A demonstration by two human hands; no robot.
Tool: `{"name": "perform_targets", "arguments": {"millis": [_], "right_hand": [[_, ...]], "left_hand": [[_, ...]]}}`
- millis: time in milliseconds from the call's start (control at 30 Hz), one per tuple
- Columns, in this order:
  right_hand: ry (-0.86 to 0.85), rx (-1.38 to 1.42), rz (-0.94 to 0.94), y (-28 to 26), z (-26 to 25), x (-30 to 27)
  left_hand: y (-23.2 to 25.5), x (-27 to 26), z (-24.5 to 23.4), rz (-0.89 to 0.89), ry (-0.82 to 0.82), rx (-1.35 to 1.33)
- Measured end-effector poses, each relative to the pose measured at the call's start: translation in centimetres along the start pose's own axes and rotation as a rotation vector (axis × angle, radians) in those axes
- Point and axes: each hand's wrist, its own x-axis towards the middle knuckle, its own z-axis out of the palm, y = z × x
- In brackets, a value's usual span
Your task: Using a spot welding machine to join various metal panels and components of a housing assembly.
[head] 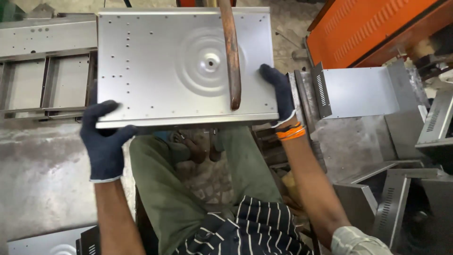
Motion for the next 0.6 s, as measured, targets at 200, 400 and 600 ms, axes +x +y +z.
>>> {"name": "perform_targets", "arguments": {"millis": [200,400,600], "right_hand": [[-0.093,-0.178,-0.072,0.9,3.8,-0.7],[-0.048,-0.164,-0.037,1.3,2.9,-0.3],[0.045,-0.16,-0.09,2.6,-1.0,2.6]], "left_hand": [[-0.3,0.3,-1.9,0.1,-0.031,-0.083],[-0.9,0.0,-2.6,-0.028,0.029,-0.071],[-1.9,0.7,-2.5,0.108,-0.039,-0.122]]}}
